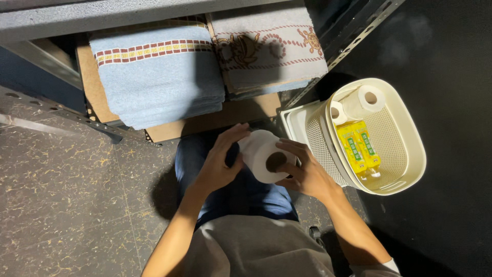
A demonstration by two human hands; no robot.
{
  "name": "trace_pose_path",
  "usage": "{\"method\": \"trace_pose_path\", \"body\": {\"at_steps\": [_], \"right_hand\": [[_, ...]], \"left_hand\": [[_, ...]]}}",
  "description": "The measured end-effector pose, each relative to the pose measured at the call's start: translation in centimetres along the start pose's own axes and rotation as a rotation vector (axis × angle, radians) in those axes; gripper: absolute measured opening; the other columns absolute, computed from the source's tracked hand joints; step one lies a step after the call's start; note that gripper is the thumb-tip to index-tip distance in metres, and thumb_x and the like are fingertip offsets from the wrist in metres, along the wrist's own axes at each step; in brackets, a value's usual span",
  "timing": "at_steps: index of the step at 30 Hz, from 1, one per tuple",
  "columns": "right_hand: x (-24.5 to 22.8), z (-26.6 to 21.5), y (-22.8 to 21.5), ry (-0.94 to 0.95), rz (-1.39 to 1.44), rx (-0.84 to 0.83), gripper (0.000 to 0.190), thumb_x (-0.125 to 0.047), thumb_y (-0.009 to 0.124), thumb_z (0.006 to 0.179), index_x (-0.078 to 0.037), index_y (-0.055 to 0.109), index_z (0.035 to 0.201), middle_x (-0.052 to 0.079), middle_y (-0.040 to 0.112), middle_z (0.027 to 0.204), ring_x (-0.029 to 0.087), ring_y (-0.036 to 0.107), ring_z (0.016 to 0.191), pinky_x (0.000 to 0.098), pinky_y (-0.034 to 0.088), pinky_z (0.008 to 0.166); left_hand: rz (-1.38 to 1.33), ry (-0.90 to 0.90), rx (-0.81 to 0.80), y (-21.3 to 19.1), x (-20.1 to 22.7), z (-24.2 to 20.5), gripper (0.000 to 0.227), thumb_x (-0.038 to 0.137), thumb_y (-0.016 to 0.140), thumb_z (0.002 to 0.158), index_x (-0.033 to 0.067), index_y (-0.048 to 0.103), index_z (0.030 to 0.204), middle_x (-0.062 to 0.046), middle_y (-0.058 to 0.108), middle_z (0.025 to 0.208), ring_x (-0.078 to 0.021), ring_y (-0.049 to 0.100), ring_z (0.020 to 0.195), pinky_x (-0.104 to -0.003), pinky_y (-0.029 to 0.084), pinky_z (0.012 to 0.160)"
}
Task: The person organizes supplies on a metal shelf by taking items from a white basket and placing them on the shelf. They stack black lids, place rolls of paper towels, and arrange yellow bottles next to existing glass jars and tea boxes.
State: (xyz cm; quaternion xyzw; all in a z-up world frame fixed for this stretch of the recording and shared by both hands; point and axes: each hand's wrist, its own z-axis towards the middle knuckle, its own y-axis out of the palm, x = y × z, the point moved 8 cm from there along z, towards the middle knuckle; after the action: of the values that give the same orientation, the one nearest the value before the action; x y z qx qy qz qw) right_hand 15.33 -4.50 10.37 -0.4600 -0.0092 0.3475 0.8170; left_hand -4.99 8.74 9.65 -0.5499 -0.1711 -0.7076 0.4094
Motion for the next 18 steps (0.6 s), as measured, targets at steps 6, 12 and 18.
{"method": "trace_pose_path", "body": {"at_steps": [6, 12, 18], "right_hand": [[1.4, -2.6, 0.3, 0.072, 0.060, -0.040, 0.040, -0.055, 0.089, 0.095, -0.022, 0.088, 0.118, 0.024, 0.053, 0.167, 0.054, 0.056, 0.156, 0.0614, 0.051, 0.125], [0.3, -0.7, -0.5, 0.031, 0.141, 0.051, 0.036, -0.047, 0.086, 0.102, -0.014, 0.083, 0.114, 0.034, 0.041, 0.171, 0.064, 0.043, 0.163, 0.0661, 0.045, 0.129], [-0.4, 1.4, -0.5, 0.041, 0.057, 0.163, 0.037, -0.034, 0.102, 0.088, -0.011, 0.082, 0.110, 0.035, 0.047, 0.168, 0.060, 0.056, 0.156, 0.0636, 0.048, 0.130]], "left_hand": [[-0.017, 0.081, -0.018, 1.0, 0.2, -0.4, 0.041, -0.005, 0.073, 0.108, 0.0064, 0.077, 0.147, -0.019, 0.079, 0.150, -0.0447, 0.070, 0.148, -0.061, 0.058, 0.120], [0.008, 0.114, 0.021, 0.5, 1.4, -0.7, 0.039, 0.007, 0.079, 0.108, 0.0082, 0.079, 0.148, -0.016, 0.077, 0.154, -0.0393, 0.070, 0.149, -0.058, 0.061, 0.119], [-0.292, -0.132, 0.039, 3.5, -0.8, -2.4, 0.083, 0.046, 0.089, 0.104, 0.0104, 0.055, 0.171, -0.025, 0.036, 0.185, -0.0479, 0.035, 0.172, -0.063, 0.048, 0.131]]}}
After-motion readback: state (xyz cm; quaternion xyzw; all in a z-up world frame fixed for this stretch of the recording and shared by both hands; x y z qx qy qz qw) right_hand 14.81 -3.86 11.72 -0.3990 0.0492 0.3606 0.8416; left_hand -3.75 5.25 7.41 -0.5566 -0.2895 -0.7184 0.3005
